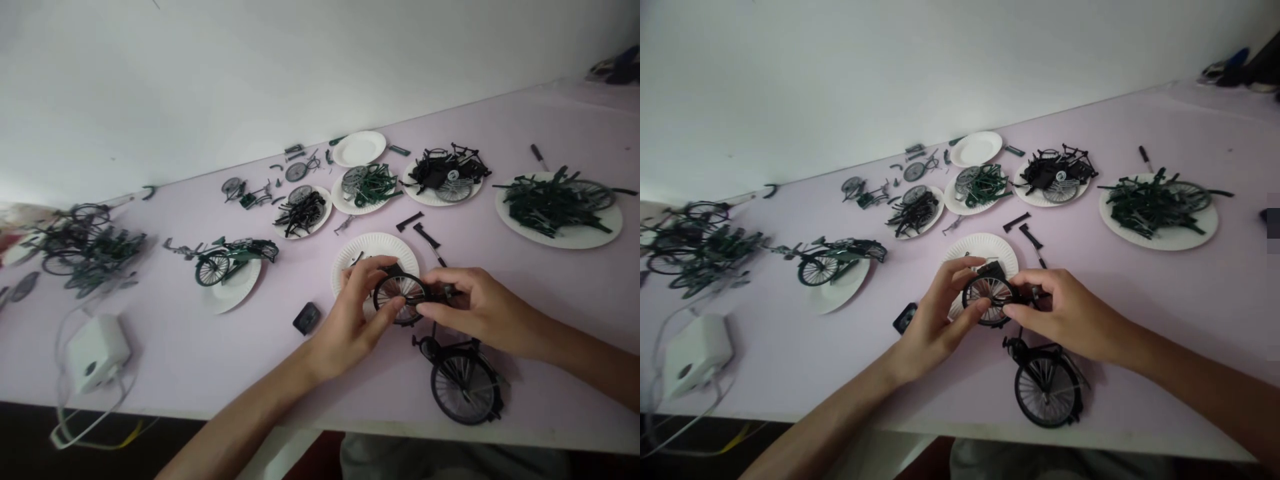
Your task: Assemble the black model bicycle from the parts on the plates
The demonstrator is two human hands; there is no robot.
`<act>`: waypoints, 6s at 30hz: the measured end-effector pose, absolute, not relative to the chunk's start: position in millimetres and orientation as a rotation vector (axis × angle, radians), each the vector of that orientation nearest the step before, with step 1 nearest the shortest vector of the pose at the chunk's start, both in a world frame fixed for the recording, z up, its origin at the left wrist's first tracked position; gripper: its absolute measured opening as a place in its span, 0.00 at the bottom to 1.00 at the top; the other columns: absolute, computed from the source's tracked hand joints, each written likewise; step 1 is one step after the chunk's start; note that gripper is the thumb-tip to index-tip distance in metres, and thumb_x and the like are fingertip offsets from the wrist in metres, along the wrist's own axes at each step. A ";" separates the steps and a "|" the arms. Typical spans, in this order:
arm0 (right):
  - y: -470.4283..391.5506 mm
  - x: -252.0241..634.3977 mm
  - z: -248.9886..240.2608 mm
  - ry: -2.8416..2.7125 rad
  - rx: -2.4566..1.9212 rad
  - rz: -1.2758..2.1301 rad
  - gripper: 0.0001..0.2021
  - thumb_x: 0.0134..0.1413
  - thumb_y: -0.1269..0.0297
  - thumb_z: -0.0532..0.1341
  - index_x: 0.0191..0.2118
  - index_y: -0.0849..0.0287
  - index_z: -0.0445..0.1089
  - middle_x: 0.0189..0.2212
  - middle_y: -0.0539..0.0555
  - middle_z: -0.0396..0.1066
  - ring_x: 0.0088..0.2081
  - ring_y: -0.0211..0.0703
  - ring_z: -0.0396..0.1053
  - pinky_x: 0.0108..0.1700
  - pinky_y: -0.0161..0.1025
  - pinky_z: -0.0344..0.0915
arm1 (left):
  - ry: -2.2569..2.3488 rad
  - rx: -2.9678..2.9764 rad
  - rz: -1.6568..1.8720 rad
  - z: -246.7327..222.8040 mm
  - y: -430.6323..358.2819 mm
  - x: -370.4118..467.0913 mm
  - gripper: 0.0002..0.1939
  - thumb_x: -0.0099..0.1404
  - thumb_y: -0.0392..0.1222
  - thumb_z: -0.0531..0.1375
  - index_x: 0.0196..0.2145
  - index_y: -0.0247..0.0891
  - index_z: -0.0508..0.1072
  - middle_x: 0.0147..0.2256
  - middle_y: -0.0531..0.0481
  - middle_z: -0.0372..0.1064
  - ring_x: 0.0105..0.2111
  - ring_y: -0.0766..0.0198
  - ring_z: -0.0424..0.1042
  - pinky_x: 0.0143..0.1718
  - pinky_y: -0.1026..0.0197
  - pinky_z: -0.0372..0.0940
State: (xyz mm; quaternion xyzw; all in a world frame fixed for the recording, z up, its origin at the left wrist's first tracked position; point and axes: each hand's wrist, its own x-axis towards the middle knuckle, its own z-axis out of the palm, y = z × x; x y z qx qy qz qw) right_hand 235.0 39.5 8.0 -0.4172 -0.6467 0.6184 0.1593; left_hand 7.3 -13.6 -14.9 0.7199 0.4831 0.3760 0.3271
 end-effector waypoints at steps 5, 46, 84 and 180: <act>39.2 233.8 11.7 -1.937 -1.133 1.818 0.13 0.63 0.52 0.64 0.44 0.56 0.77 0.38 0.52 0.79 0.39 0.47 0.74 0.39 0.39 0.67 | 1.213 1.863 0.996 -17.3 -14.0 4.0 0.25 0.74 0.40 0.61 0.64 0.42 0.59 0.55 0.37 0.66 0.54 0.52 0.74 0.51 0.51 0.78; 52.4 249.6 -2.6 -1.928 -1.312 1.827 0.21 0.59 0.41 0.65 0.41 0.56 0.74 0.22 0.50 0.73 0.25 0.39 0.72 0.26 0.32 0.69 | 1.335 2.836 0.593 -5.2 2.5 -20.9 0.01 0.76 0.35 0.59 0.44 0.36 0.70 0.41 0.49 0.77 0.43 0.59 0.73 0.51 0.52 0.57; 58.9 247.3 9.3 -1.758 -1.247 1.960 0.19 0.60 0.46 0.66 0.41 0.59 0.74 0.17 0.48 0.71 0.22 0.38 0.69 0.27 0.34 0.64 | 1.320 2.452 1.013 -9.4 0.7 -10.0 0.07 0.75 0.30 0.56 0.47 0.38 0.67 0.41 0.49 0.74 0.38 0.67 0.73 0.42 0.60 0.70; 56.5 245.5 2.4 -1.617 -1.229 1.873 0.13 0.60 0.54 0.68 0.41 0.58 0.72 0.17 0.47 0.71 0.20 0.35 0.68 0.26 0.32 0.67 | 1.268 2.263 1.343 5.7 0.0 -19.7 0.14 0.65 0.25 0.68 0.44 0.39 0.81 0.36 0.50 0.80 0.35 0.66 0.77 0.33 0.63 0.74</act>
